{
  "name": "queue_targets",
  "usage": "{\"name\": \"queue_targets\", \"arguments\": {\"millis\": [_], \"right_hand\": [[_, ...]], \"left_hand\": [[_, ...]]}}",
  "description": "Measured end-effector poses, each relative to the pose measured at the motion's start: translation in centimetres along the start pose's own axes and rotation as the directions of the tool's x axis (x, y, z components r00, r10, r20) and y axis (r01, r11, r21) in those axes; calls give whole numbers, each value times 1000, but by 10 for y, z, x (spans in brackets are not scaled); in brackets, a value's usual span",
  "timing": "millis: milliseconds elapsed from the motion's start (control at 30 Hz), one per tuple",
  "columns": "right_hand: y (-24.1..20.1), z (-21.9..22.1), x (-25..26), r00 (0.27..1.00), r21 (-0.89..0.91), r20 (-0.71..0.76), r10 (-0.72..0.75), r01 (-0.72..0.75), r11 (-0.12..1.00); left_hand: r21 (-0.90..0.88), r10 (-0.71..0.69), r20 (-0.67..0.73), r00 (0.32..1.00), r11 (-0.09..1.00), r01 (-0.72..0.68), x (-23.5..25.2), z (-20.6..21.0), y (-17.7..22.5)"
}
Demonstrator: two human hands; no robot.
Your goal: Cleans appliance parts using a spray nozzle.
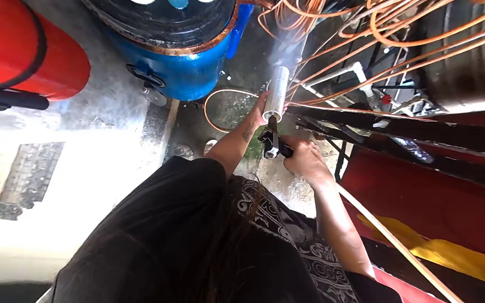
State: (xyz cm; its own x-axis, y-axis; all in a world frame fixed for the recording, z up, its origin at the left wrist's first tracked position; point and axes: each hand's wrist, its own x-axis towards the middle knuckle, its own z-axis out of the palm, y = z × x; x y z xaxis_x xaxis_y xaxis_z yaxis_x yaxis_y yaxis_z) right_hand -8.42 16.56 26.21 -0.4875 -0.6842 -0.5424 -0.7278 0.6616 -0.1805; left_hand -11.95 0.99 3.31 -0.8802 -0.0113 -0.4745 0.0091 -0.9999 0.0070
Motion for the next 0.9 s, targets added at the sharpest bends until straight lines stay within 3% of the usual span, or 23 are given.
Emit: {"name": "queue_targets", "arguments": {"millis": [100,267,467,667,900], "right_hand": [[1,-4,-1,1000,7,-21,17,-16,1000],[0,-2,-1,1000,11,1,16,-16,1000],[-1,-5,-1,998,5,19,52,-52,999],[2,-4,-1,999,8,-16,46,-46,999],[5,-11,-5,997,22,-76,23,-21,1000]], "left_hand": [[118,8,-18,1000,993,-6,4,-11,3],[354,200,-98,975,922,-154,7,-20,4],[626,200,-184,962,779,-43,-9,-7,3],[655,287,-156,945,746,-119,2,-21,2],[755,297,-104,949,644,-119,-7,-41,6]]}}
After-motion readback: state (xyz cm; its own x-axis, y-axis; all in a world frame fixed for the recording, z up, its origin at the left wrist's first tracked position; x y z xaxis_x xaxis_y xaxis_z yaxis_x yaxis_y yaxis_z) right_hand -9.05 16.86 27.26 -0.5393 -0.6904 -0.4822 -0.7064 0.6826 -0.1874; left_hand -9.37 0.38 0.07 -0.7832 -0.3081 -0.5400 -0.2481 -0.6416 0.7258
